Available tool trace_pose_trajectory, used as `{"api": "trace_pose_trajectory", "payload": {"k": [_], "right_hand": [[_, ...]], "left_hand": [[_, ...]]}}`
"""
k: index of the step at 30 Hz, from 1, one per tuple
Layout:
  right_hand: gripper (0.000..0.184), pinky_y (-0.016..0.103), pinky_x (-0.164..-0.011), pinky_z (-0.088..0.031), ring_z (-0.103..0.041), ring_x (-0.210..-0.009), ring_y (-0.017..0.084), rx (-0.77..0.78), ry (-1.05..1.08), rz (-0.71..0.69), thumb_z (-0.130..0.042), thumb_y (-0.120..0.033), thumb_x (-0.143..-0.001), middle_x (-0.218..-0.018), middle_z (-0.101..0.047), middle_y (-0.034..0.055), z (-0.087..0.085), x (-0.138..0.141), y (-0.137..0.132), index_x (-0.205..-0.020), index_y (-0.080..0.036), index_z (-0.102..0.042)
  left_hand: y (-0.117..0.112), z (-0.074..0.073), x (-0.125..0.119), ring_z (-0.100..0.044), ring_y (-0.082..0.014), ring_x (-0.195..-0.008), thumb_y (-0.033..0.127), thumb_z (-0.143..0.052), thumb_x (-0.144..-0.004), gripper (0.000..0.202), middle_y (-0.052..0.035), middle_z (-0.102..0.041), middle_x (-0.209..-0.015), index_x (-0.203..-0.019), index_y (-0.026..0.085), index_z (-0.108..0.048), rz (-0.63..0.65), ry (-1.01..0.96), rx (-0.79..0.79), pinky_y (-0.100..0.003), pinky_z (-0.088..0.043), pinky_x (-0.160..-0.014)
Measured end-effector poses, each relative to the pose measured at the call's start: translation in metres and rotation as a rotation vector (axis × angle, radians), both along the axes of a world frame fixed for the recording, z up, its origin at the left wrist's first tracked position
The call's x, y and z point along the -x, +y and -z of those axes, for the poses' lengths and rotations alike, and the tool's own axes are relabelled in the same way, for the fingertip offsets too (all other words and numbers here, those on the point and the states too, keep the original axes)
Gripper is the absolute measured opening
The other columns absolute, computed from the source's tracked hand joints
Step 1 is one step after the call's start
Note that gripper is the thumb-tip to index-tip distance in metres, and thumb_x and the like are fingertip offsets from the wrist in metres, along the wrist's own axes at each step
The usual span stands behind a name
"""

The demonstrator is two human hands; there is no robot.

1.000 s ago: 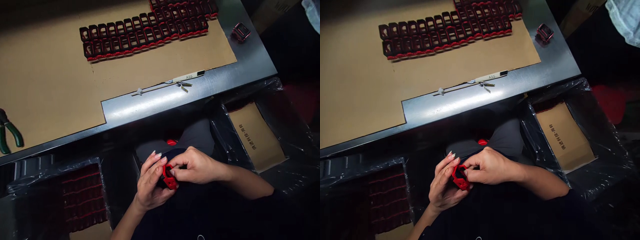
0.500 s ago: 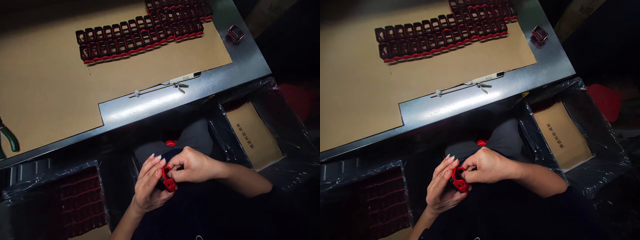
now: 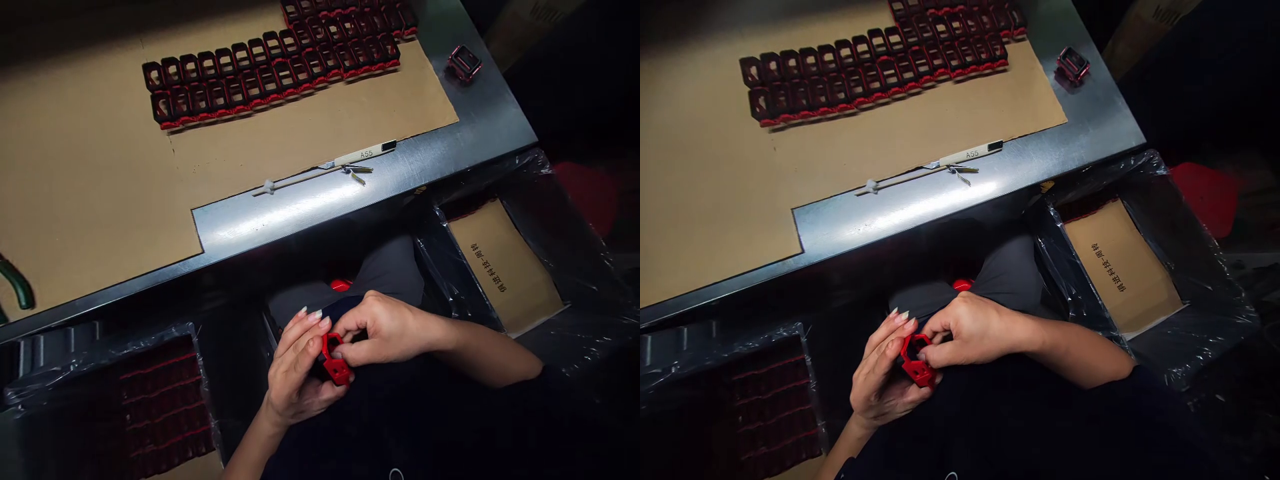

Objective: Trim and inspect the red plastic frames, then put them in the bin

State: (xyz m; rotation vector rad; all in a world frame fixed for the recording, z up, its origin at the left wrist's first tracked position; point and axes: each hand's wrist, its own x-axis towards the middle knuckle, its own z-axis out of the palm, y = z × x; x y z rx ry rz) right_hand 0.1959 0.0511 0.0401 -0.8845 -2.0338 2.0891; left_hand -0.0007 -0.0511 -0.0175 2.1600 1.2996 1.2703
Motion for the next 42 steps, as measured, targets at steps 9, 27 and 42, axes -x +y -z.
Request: {"api": "trace_pose_trajectory", "payload": {"k": [9, 27, 42], "right_hand": [[0.022, 0.016, -0.057, -0.039, -0.053, -0.056, 0.006, 0.031, 0.078, -0.108, -0.057, -0.009, -0.083, -0.068, -0.066, -0.0042, -0.003, -0.007, 0.008, -0.096, -0.013, -0.075], [0.039, 0.022, -0.047, -0.028, -0.047, -0.042, 0.007, -0.388, -0.108, 0.148, -0.057, -0.028, -0.093, -0.047, -0.057, -0.0031, 0.006, 0.010, -0.012, -0.055, -0.016, -0.060], [0.051, 0.026, -0.074, -0.050, -0.064, -0.070, 0.011, 0.748, 0.303, 0.166, -0.077, -0.053, -0.079, -0.078, -0.071, 0.0019, 0.040, 0.000, -0.027, -0.108, -0.011, -0.070]], "left_hand": [[0.001, 0.000, 0.000, -0.068, -0.0284, -0.116, 0.042, -0.074, -0.084, 0.081, -0.0116, -0.075, -0.116, -0.152, 0.022, -0.036, 0.028, -0.007, 0.002, -0.054, -0.057, -0.097], [0.002, 0.004, -0.005, -0.072, -0.0313, -0.106, 0.046, -0.081, -0.074, 0.080, -0.0123, -0.076, -0.111, -0.143, 0.020, -0.048, -0.042, -0.122, 0.001, -0.055, -0.060, -0.092], [-0.008, 0.024, -0.017, -0.058, -0.0338, -0.129, 0.060, -0.076, -0.076, 0.084, -0.0121, -0.068, -0.127, -0.147, 0.029, -0.042, 0.058, -0.681, 0.343, -0.057, -0.046, -0.108]]}}
